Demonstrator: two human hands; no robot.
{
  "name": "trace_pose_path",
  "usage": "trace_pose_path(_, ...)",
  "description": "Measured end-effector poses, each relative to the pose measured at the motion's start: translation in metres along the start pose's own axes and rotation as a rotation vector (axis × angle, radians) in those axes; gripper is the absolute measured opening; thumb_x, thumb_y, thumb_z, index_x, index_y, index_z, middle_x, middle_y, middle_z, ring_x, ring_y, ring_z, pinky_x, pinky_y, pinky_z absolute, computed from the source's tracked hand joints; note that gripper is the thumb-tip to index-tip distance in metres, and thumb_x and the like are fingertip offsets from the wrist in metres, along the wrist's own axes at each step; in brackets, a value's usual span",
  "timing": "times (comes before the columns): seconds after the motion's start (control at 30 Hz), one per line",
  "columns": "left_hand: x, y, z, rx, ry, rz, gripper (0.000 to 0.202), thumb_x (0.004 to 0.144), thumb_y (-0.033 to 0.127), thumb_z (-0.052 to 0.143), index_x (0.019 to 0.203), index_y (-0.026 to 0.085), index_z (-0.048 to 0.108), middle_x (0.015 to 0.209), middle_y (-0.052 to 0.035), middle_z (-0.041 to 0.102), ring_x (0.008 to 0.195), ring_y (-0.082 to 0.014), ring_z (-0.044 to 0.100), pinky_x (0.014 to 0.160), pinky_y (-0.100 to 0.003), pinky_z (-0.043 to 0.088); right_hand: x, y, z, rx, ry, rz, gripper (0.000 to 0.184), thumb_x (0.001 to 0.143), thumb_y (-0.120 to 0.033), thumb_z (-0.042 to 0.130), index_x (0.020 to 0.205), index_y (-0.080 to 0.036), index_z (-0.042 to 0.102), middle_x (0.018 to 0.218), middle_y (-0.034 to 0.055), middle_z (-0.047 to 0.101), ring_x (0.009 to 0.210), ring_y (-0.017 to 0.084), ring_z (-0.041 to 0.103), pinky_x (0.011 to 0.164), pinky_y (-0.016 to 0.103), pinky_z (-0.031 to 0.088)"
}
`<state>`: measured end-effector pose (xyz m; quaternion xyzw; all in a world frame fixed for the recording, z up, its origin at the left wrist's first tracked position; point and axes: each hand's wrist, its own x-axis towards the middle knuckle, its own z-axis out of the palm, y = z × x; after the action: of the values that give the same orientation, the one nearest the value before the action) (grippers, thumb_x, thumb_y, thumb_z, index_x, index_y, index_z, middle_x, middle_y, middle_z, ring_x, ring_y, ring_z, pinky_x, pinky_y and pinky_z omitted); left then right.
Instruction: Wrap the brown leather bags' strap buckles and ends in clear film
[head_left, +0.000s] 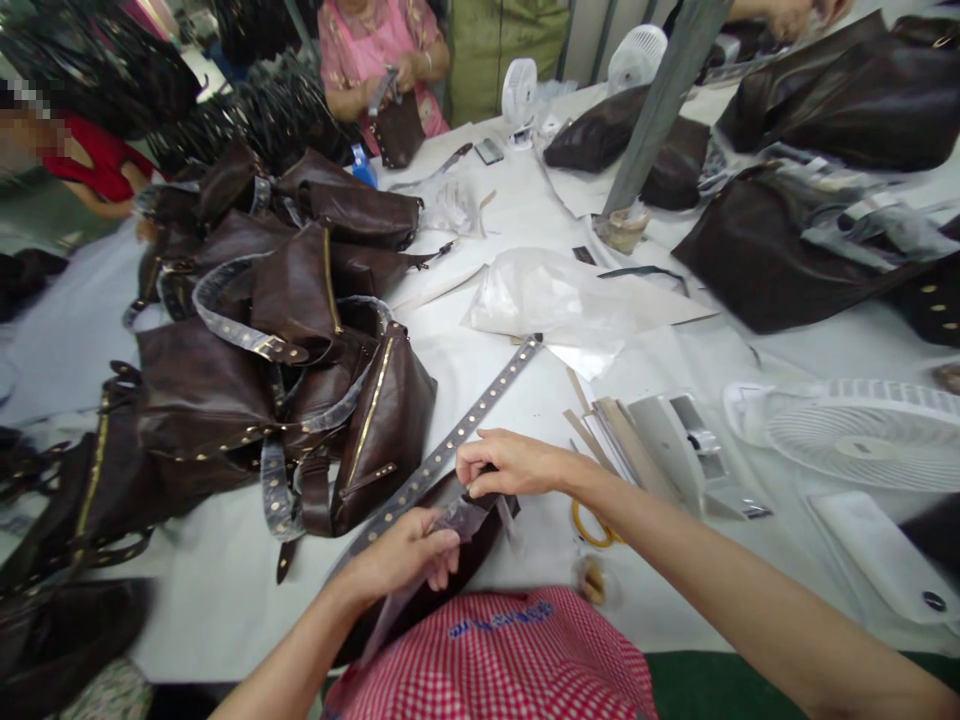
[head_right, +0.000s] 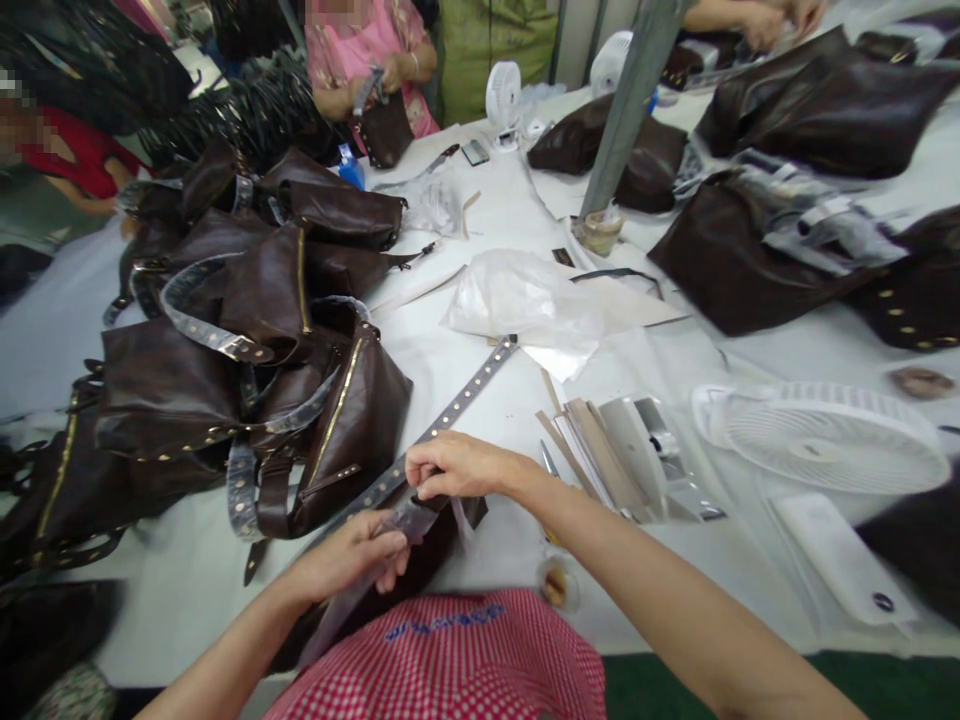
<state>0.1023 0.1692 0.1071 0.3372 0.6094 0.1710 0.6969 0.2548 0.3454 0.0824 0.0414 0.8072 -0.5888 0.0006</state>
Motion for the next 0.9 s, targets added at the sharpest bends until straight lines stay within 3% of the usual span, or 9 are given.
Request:
trace_pose_path(0.07, -0.004, 0.008, 0.006, 0.352, 0.205, 0.034, 0.028, 0.088, 0.043, 0.044, 0.077, 0.017, 0.052, 0.066, -0.0033, 0.059, 0.058, -0.0163, 0.057, 0.059, -0.028, 0.044, -0.004, -0.002, -0.001, -0.053, -0.009, 0.023, 0.005, 0.083, -0.018, 0.059, 0.086, -0.018, 0.063, 0.062, -0.0060, 0.059, 0.060, 0.010, 0.053, 0.077, 0.027, 0.044)
trace_pose_path(0.13, -0.008, 0.017, 0.012, 0.675, 0.337, 0.028, 0.022, 0.091, 0.030, 0.039, 0.079, 0.018, 0.053, 0.074, -0.0067, 0.063, 0.070, -0.0213, 0.063, 0.066, -0.031, 0.045, -0.007, -0.005, -0.002, -0.071, -0.022, 0.025, 0.009, 0.086, -0.018, 0.054, 0.087, -0.019, 0.063, 0.065, -0.0053, 0.062, 0.060, 0.010, 0.053, 0.086, 0.032, 0.043)
trace_pose_path(0.3, -0.015, 0.031, 0.022, 1.066, 0.394, -0.116, 0.027, 0.089, 0.009, 0.030, 0.096, 0.016, 0.056, 0.095, -0.0129, 0.067, 0.087, -0.0282, 0.067, 0.074, -0.038, 0.049, -0.010, -0.011, -0.002, -0.100, 0.006, 0.028, 0.017, 0.089, -0.015, 0.048, 0.096, -0.021, 0.062, 0.090, -0.0015, 0.069, 0.080, 0.013, 0.061, 0.108, 0.049, 0.024)
trace_pose_path(0.43, -0.014, 0.040, 0.026, 1.139, 0.355, -0.223, 0.033, 0.086, 0.003, 0.027, 0.100, 0.014, 0.055, 0.096, -0.0130, 0.066, 0.087, -0.0284, 0.067, 0.073, -0.040, 0.051, -0.012, -0.015, 0.002, -0.152, 0.080, 0.004, 0.006, 0.086, -0.022, 0.057, 0.089, -0.022, 0.062, 0.100, 0.0020, 0.067, 0.095, 0.018, 0.060, 0.109, 0.054, 0.018)
trace_pose_path(0.57, -0.013, 0.046, 0.027, 1.148, 0.333, -0.236, 0.034, 0.085, 0.002, 0.026, 0.099, 0.014, 0.055, 0.094, -0.0132, 0.065, 0.087, -0.0278, 0.067, 0.073, -0.039, 0.053, -0.012, -0.019, 0.008, -0.253, 0.140, -0.031, 0.003, 0.084, -0.023, 0.061, 0.084, -0.020, 0.060, 0.104, 0.0045, 0.065, 0.096, 0.019, 0.059, 0.108, 0.056, 0.020)
trace_pose_path(0.9, -0.011, 0.037, 0.026, 1.132, 0.366, -0.159, 0.030, 0.084, 0.001, 0.031, 0.095, 0.013, 0.056, 0.091, -0.0129, 0.064, 0.083, -0.0251, 0.065, 0.070, -0.036, 0.054, -0.003, -0.037, 0.019, -0.332, 0.068, 0.092, 0.010, 0.079, -0.010, 0.053, 0.078, -0.019, 0.055, 0.109, 0.0067, 0.062, 0.103, 0.022, 0.056, 0.107, 0.063, 0.021)
